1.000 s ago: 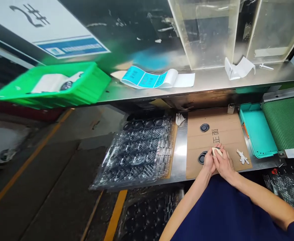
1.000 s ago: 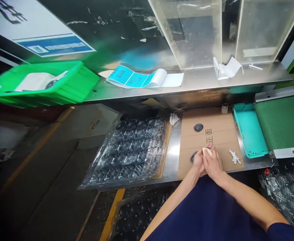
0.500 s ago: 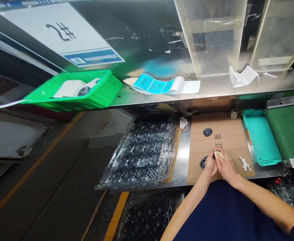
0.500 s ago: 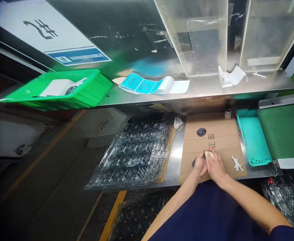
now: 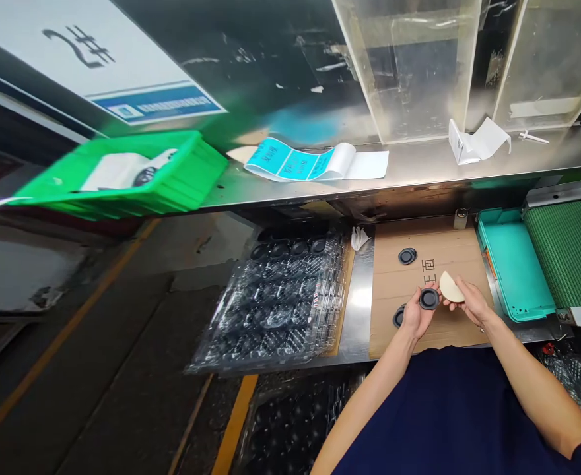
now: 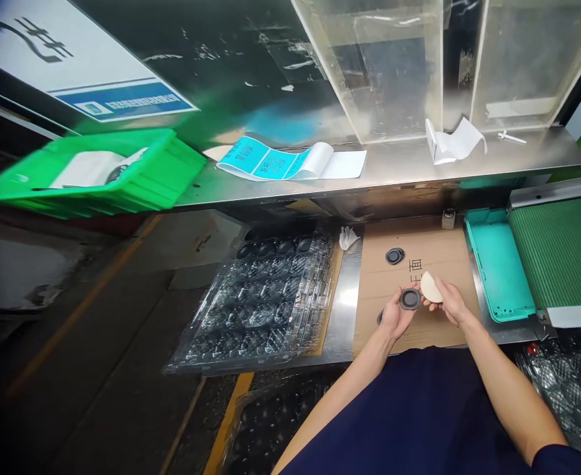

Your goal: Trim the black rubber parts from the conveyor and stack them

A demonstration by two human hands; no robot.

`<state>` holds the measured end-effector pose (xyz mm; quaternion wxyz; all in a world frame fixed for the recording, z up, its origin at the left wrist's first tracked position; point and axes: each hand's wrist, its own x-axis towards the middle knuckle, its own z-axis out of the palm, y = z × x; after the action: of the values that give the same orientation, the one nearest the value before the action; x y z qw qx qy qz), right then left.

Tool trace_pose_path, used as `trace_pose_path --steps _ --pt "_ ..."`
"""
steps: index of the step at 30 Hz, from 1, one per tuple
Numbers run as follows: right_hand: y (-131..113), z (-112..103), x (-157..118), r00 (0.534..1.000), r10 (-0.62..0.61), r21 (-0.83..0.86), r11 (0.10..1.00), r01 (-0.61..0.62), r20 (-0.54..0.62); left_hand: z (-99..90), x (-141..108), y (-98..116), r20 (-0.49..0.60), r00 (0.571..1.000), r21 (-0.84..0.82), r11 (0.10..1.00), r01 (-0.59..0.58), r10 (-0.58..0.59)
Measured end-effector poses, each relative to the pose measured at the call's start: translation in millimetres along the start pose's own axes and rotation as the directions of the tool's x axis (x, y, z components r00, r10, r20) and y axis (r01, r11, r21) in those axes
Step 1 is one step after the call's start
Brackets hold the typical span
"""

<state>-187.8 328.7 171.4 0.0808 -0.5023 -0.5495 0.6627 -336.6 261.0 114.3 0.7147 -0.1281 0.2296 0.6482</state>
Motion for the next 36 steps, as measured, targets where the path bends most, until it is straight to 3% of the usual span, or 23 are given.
trace_pose_path --steps 2,4,6,8,11,16,18,21,24,26,30,34,36 --pt "8 10 -8 0.999 -0.004 -0.198 0.98 -0.005 -0.044 -1.0 2 -6 0.008 1.0 0.026 1.0 -0.012 0.012" --pt "17 18 -14 0.981 -0.071 -0.402 0.916 -0.008 -0.18 -2.7 3 -11 0.014 1.0 0.033 0.999 -0.006 0.006" --pt "22 22 -17 0.953 -0.151 -0.502 0.865 -0.001 -0.263 -4.8 3 -14 0.021 1.0 0.026 1.0 0.005 -0.006" --pt "23 26 -18 0.964 -0.139 -0.497 0.868 0.008 -0.228 -6.8 2 -14 0.039 0.999 0.05 0.999 0.015 -0.017" --pt "20 28 -18 0.995 -0.013 -0.402 0.915 -0.027 -0.096 -8.9 -1 -13 0.077 0.996 0.124 0.992 0.028 -0.038" --pt "21 12 -17 0.986 0.142 -0.457 0.886 -0.085 0.091 -10.7 -7 -14 0.034 0.995 0.143 0.986 0.089 -0.095" --pt "24 5 -17 0.995 0.077 -0.465 0.884 -0.04 0.062 -11.3 -7 -17 0.011 0.995 0.139 0.985 0.099 -0.102" --pt "26 8 -17 0.978 -0.167 -0.483 0.872 0.087 -0.125 -12.8 -4 -22 -0.026 0.996 0.114 0.99 0.088 -0.085" --pt "28 19 -19 0.967 -0.228 -0.604 0.788 0.115 -0.113 -16.2 -2 -24 -0.021 0.996 0.08 0.993 0.088 -0.086" --pt "30 24 -20 0.972 -0.204 -0.684 0.726 0.073 -0.112 -19.7 -1 -24 -0.002 0.996 0.065 0.993 0.094 -0.094" --pt "33 34 -19 0.931 -0.16 -0.764 0.625 -0.161 -0.328 -26.3 2 -27 -0.025 0.997 0.059 0.996 0.067 -0.066" --pt "30 46 -19 0.963 -0.105 -0.835 0.526 -0.159 -0.249 -31.7 5 -30 0.056 0.993 0.02 0.995 0.098 -0.099" --pt "28 48 -20 0.941 -0.07 -0.823 0.509 -0.251 -0.331 -33.5 4 -30 0.032 0.996 0.024 0.996 0.081 -0.082"
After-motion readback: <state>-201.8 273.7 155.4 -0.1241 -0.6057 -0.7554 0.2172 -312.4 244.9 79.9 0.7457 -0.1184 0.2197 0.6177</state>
